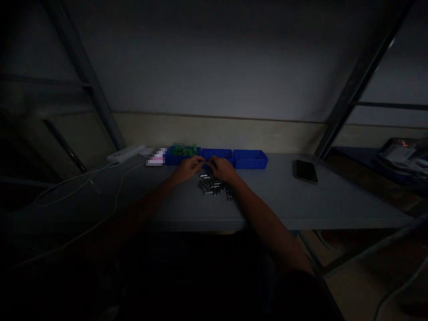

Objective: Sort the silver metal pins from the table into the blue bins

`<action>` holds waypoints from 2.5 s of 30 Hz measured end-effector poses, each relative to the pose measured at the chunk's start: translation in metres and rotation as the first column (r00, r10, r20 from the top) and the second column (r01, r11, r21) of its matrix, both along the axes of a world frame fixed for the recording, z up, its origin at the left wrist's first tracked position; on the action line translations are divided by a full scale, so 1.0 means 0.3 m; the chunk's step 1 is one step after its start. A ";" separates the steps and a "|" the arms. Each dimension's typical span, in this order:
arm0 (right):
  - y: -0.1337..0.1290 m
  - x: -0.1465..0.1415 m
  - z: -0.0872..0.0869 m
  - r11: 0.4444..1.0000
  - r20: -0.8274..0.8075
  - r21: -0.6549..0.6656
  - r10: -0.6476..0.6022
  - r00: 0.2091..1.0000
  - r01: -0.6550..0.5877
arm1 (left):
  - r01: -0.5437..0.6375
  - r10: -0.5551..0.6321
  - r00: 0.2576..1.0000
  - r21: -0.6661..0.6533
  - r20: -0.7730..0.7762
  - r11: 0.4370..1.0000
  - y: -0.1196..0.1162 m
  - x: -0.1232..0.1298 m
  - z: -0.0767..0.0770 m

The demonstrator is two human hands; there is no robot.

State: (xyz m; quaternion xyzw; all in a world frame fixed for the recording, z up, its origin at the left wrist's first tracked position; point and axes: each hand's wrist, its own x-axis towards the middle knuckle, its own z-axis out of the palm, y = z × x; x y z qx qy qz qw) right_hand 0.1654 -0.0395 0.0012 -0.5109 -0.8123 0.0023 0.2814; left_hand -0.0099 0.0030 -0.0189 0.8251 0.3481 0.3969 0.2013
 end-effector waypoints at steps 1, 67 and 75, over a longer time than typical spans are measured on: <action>-0.001 0.000 0.001 1.000 0.002 -0.003 0.001 1.000 -0.001 | 0.004 -0.004 1.000 0.002 -0.005 1.000 -0.002 0.000 0.001; 0.013 0.016 -0.003 0.984 -0.311 -0.149 0.042 0.949 -0.092 | 0.039 -0.027 0.994 0.120 -0.103 0.992 -0.053 0.014 0.039; 0.008 0.018 0.002 0.968 -0.379 -0.210 0.049 0.924 -0.137 | 0.045 -0.032 0.993 0.121 -0.111 0.992 -0.057 0.015 0.047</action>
